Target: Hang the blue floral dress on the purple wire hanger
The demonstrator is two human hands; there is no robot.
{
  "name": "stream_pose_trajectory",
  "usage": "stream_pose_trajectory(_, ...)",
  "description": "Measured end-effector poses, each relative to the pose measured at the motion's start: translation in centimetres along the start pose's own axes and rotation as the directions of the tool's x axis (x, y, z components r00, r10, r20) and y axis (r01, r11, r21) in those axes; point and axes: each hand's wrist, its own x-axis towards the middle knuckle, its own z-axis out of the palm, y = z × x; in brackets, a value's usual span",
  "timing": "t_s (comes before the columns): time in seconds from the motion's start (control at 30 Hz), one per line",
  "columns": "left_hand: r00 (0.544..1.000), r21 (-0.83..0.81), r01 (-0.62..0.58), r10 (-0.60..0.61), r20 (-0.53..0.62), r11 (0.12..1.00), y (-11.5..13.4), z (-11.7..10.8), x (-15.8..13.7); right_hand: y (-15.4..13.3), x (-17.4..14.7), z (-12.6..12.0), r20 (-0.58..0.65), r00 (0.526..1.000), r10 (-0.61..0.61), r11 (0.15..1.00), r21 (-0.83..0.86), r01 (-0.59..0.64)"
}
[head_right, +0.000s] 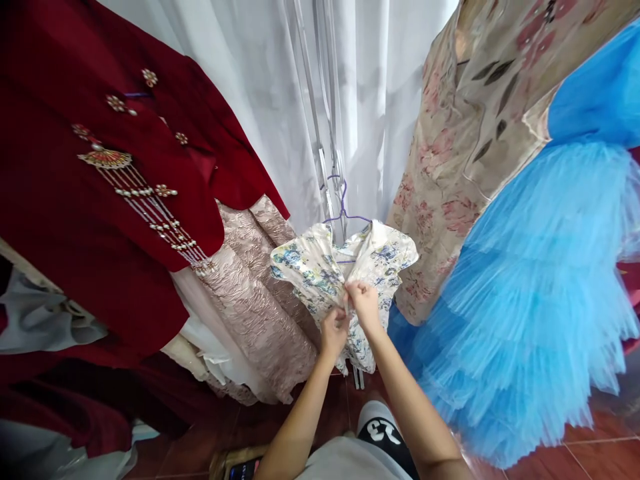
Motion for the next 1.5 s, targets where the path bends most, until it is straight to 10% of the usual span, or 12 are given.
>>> stream_pose_trajectory(0.33,0.986,0.075,0.084,-0.094,0.135,0.994,1.1,-1.0,-1.5,-10.7,6.8,4.3,-0.056,0.977,-0.207,0.97,0.122,0.212)
stream_pose_trajectory(0.47,0.984,0.043,0.026,-0.033,0.174,0.999,2.5,-2.3,0.6,-10.0,5.9,3.5,-0.04,0.97,-0.24,0.963,0.113,0.243)
stream_pose_trajectory(0.6,0.979,-0.022,-0.196,0.194,-0.066,0.98,7.3,-5.6,7.7,-9.2,4.7,2.5,-0.013,0.974,-0.225,0.973,0.05,0.225)
stream_pose_trajectory(0.8,0.858,0.213,-0.491,0.425,0.289,0.845,14.3,-7.4,17.3,-9.1,4.8,1.8,-0.001,0.957,-0.29,0.956,-0.043,0.29)
stream_pose_trajectory(1.33,0.884,0.134,-0.465,0.468,0.006,0.875,15.6,-7.7,17.8,-3.7,5.0,4.2,0.109,0.964,-0.241,0.943,-0.207,0.259)
stream_pose_trajectory(1.5,0.913,-0.011,-0.391,0.386,-0.133,0.92,15.5,-11.8,20.2,1.7,1.1,2.7,0.064,0.995,-0.082,0.957,-0.274,0.097)
